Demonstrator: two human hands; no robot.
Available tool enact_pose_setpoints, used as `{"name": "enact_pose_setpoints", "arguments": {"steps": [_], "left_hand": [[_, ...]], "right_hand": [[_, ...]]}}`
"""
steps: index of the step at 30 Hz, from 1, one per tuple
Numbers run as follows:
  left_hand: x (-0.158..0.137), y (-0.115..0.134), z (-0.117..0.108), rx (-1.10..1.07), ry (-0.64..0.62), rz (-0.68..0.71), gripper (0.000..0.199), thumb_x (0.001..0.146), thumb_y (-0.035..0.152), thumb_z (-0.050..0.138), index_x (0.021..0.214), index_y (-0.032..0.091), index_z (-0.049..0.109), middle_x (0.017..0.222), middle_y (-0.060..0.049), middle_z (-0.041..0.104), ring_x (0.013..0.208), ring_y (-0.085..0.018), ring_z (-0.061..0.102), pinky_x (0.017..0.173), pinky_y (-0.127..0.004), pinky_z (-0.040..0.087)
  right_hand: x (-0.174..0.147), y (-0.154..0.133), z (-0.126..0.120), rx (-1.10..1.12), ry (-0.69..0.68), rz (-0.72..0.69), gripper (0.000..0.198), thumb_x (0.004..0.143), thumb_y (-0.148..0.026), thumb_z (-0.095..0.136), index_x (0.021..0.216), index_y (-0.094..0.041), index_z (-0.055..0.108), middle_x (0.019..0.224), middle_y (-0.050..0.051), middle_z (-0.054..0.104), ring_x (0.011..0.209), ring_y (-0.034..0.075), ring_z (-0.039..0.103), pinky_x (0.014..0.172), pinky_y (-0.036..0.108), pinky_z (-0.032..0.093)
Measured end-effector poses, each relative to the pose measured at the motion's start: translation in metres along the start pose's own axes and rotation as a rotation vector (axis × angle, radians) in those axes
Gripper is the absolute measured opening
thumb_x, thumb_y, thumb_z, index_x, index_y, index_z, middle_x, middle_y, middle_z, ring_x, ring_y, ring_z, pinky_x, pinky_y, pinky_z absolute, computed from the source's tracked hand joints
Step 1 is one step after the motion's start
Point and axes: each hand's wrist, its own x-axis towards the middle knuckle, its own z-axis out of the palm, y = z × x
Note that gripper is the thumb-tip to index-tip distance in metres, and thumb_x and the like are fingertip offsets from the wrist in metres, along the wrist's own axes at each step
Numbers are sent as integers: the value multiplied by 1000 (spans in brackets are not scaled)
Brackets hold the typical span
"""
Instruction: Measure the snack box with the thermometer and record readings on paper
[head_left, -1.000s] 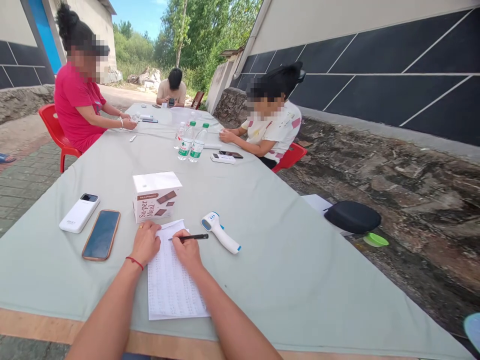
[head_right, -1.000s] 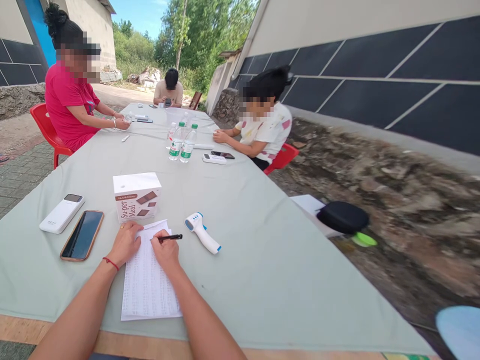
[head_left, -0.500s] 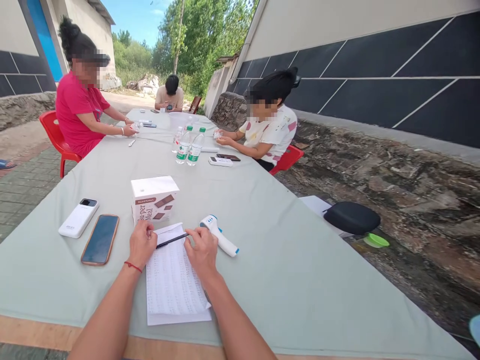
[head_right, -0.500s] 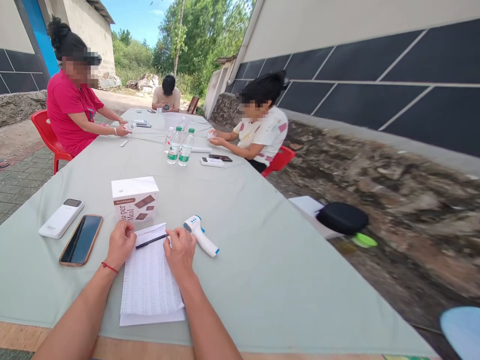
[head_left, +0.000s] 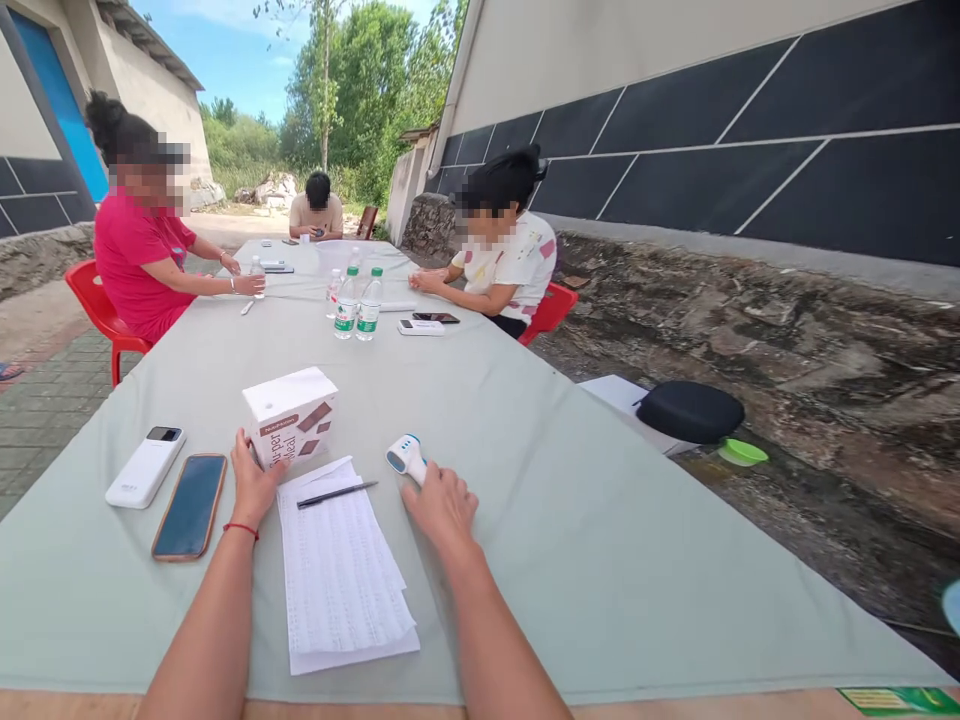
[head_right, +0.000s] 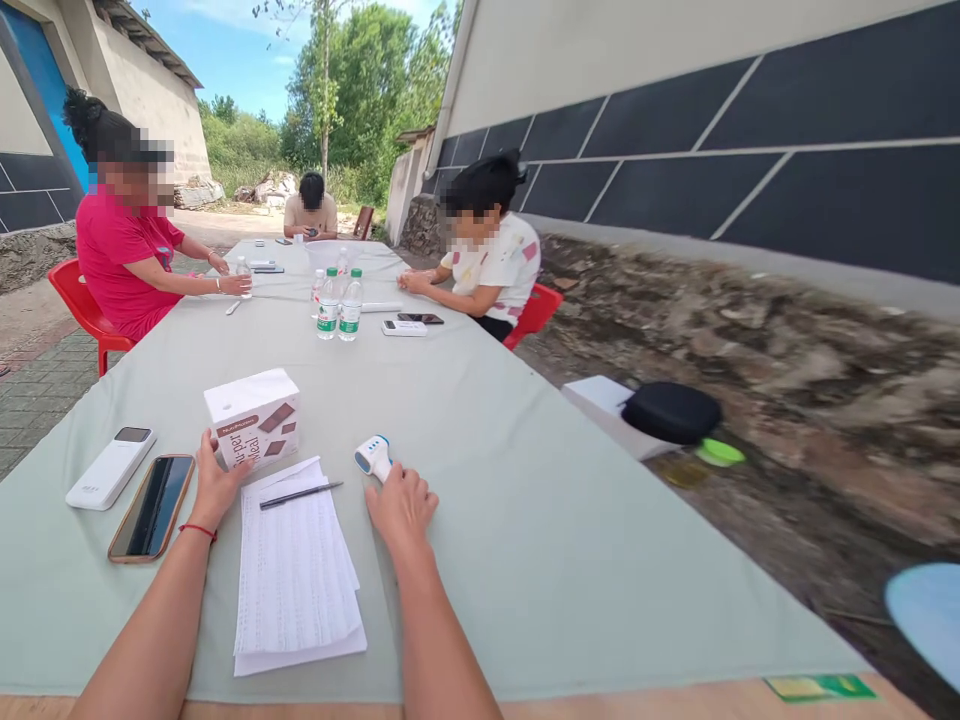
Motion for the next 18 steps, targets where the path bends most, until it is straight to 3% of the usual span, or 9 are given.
{"name": "enact_pose_setpoints", "arguments": {"steps": [4,7,10,13,16,18], "left_hand": [[-6,8,-2,27,19,-32,74,63,36,79,128,22,45,116,-8,46,121,-30,44,104,-52,41],[-10,15,-5,-25,117,-12,74,63,40,80,125,22,45,118,-8,46,116,-28,47,100,-48,44],[-15,25,-9,-169,146,-33,75,64,43,79,125,20,43,120,-9,52,113,-27,53,97,-46,46],[-23,36,-10,-403,65,-102,68,68,48,77,122,18,47,118,-11,60,109,-27,60,94,-43,49],[-31,44,-6,-572,-66,-176,64,70,54,73,116,15,52,118,-13,64,110,-28,62,92,-42,51],[-36,47,-2,-592,-155,-202,65,70,55,73,116,13,54,119,-15,65,109,-29,63,92,-41,51]], "right_hand": [[2,2,-3,5,-96,35,26,82,-25,55,104,-14,63,99,19,66,96,33,61,77,40,41],[5,-3,-5,153,-126,94,28,76,-27,59,101,-15,64,93,17,67,90,31,63,73,38,42],[3,-14,-12,547,-40,116,41,72,-33,59,110,-17,62,100,14,68,91,29,62,74,37,44],[-11,-32,-29,1043,50,60,46,72,-43,59,111,-20,59,97,8,67,87,25,61,74,35,46],[-35,-50,-47,1407,-66,-72,24,76,-43,56,87,-21,58,70,0,58,64,17,52,63,31,43],[-51,-60,-53,1581,-184,-181,21,77,-42,55,78,-21,55,64,-1,53,56,14,46,56,30,39]]}}
